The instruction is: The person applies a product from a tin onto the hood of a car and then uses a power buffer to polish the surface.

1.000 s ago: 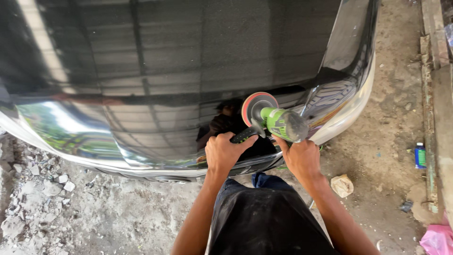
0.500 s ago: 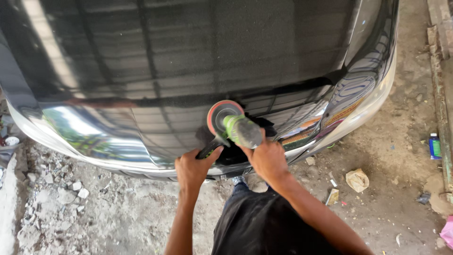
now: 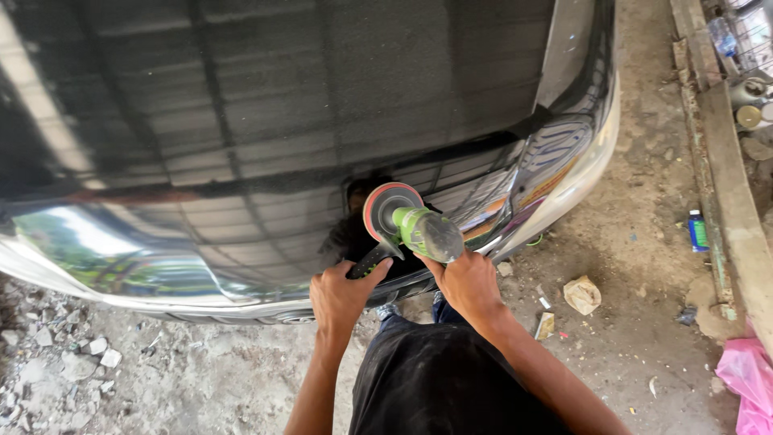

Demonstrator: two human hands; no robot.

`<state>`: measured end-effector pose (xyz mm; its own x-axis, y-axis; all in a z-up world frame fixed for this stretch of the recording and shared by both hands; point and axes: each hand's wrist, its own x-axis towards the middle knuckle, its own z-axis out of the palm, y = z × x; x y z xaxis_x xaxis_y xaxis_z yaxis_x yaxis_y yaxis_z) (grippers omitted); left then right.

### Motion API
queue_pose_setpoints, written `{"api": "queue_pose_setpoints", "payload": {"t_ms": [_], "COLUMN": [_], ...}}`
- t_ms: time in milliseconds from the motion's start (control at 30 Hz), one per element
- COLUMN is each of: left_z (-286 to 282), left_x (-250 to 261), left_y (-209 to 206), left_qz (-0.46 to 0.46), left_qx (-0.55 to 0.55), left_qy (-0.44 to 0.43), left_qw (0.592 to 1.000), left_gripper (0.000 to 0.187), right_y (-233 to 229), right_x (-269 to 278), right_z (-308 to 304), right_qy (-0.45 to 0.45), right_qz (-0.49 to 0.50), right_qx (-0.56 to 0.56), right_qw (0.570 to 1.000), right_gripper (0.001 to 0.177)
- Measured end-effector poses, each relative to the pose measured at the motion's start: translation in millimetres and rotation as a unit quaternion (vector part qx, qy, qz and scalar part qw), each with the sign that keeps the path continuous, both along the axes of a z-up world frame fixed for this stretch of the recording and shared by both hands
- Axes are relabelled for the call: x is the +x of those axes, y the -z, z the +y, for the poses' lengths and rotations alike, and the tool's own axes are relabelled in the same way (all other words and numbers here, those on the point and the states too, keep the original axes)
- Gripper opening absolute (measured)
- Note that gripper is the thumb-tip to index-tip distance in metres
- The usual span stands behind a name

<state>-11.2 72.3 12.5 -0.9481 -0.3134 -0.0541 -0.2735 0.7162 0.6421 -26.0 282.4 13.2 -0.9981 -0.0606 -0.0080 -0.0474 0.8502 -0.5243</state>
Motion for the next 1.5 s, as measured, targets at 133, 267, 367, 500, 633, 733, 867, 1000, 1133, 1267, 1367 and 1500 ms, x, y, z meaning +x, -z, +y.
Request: {"api": "queue_pose_setpoints", "payload": {"t_ms": [133, 267, 367, 500, 633, 733, 867, 1000, 1133, 1267, 1367, 1500], "left_z": [36.6, 73.1, 97.3, 112.9, 90.4, 62.0, 17.8, -25.5, -66.7, -80.7, -71.8, -40.5], "left_x": [-13.2, -25.2, -39.0, -43.7, -29.5, -12.0, 9.1, 33.8, 55.0, 69.3, 71.8, 72.6], "left_y": [1.3, 11.3, 18.1, 19.5, 17.6, 15.8, 16.0, 24.6, 34.0, 36.1, 36.6, 38.7], "left_qz": [-0.069, 0.008, 0.04, 0.025, 0.03, 0.034, 0.017, 0.07, 0.022, 0.036, 0.054, 0.026], "left_qx": [-0.013, 0.001, 0.001, 0.008, 0.025, 0.011, -0.026, -0.02, -0.04, -0.058, -0.066, -0.036], "left_qy": [0.022, 0.05, 0.077, 0.105, 0.101, 0.06, 0.029, 0.011, 0.0, -0.03, -0.016, -0.01], "left_qw": [0.997, 0.999, 0.996, 0.994, 0.994, 0.998, 0.999, 0.997, 0.999, 0.997, 0.996, 0.999], "left_gripper": [0.071, 0.066, 0.066, 0.065, 0.063, 0.064, 0.068, 0.06, 0.059, 0.06, 0.059, 0.055], "right_y": [9.7, 24.9, 37.2, 42.4, 39.6, 33.1, 27.5, 28.9, 33.2, 35.0, 39.3, 46.2], "right_x": [-0.2, -1.5, -8.4, 0.1, 8.1, 15.9, 21.6, 27.4, 26.8, 35.5, 39.9, 48.4], "right_z": [39.3, 79.0, 109.2, 124.7, 100.1, 68.8, 22.6, -18.6, -58.0, -74.7, -65.0, -35.2], "right_qy": [0.003, 0.039, 0.074, 0.079, 0.033, 0.008, 0.002, -0.035, -0.087, -0.094, -0.085, -0.058], "right_qz": [0.066, 0.032, -0.096, -0.035, 0.132, 0.142, 0.082, 0.057, -0.022, 0.047, 0.024, -0.047], "right_qx": [-0.004, 0.011, 0.044, 0.03, 0.044, -0.017, 0.024, -0.022, 0.009, 0.004, -0.022, -0.012], "right_qw": [0.998, 0.999, 0.992, 0.996, 0.99, 0.99, 0.996, 0.998, 0.996, 0.994, 0.996, 0.997], "right_gripper": [0.04, 0.045, 0.051, 0.049, 0.042, 0.04, 0.045, 0.051, 0.051, 0.047, 0.046, 0.058]}}
